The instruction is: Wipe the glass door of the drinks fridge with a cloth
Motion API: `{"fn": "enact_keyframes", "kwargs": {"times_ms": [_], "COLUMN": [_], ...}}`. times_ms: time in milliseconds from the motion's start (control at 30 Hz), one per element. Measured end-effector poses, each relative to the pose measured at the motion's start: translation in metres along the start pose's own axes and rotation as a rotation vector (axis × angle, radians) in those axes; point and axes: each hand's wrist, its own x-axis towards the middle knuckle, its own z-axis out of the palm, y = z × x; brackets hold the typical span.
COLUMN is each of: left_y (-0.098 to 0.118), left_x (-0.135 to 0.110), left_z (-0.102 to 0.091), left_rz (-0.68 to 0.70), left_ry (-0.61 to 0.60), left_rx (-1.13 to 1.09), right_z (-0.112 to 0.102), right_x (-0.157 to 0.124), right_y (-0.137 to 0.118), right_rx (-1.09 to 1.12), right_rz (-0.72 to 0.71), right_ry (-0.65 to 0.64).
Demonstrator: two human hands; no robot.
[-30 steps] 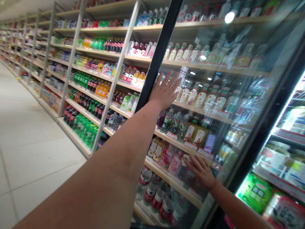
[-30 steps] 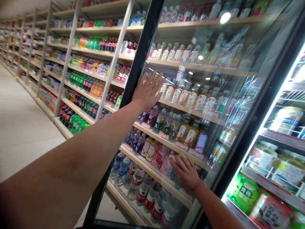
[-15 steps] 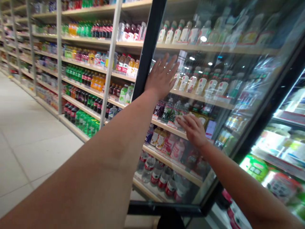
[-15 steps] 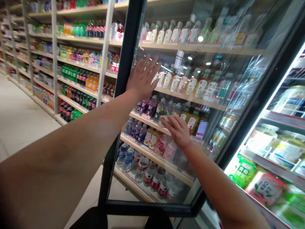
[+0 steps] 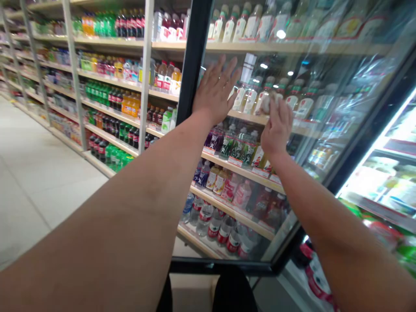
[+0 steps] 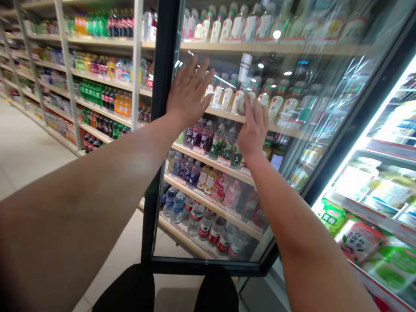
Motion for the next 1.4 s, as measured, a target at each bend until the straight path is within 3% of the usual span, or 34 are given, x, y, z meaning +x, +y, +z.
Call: {"fn": "enact_keyframes", "kwargs": {"times_ms": [100, 200, 267, 367, 433, 500, 600, 733, 833, 933, 1100, 1267, 1400], "left_y": [-0.001, -0.002, -0.002, -0.001, -0.001, -0.001, -0.002, -0.002, -0.002, -0.004, -0.006, -0.006, -0.005], "left_x": [0.0, 0.0, -0.001, -0.001, -0.001, -0.001, 0.0, 0.001, 0.002, 0.003, 0.002, 0.002, 0.002], "left_z": [0.002, 0.003, 0.003, 0.002, 0.002, 0.002, 0.003, 0.004, 0.006, 0.009, 0.011, 0.01, 0.01], "left_rz": [-0.012, -0.028, -0.028, -0.026, -0.026, -0.014, -0.004, -0.009, -0.009, -0.008, 0.005, 0.003, -0.008], "left_ry": [-0.012, -0.021, -0.02, -0.009, 0.008, 0.027, 0.043, 0.043, 0.048, 0.057, 0.077, 0.073, 0.073], "left_rx": [0.033, 0.088, 0.105, 0.096, 0.083, 0.066, 0.049, 0.052, 0.058, 0.069, 0.103, 0.111, 0.105], "right_z": [-0.004, -0.011, -0.015, -0.017, -0.015, -0.011, -0.001, 0.014, 0.024, 0.029, 0.022, 0.006, -0.002], "right_x": [-0.067, -0.127, -0.149, -0.146, -0.126, -0.097, -0.045, 0.022, 0.045, 0.027, -0.056, -0.135, -0.168], "right_y": [-0.026, -0.039, -0.04, -0.038, -0.037, -0.035, -0.026, -0.005, -0.006, -0.03, -0.07, -0.071, -0.063], "right_rx": [0.088, 0.133, 0.185, 0.227, 0.206, 0.151, 0.05, 0.037, 0.066, 0.093, 0.194, 0.278, 0.352], "right_rz": [-0.201, -0.526, -0.768, -0.992, -1.003, -0.904, -0.611, -0.194, 0.015, -0.027, -0.342, -0.566, -0.841], "right_ry": [-0.156, -0.309, -0.396, -0.435, -0.402, -0.349, -0.244, 0.01, 0.166, 0.107, -0.158, -0.322, -0.417]}}
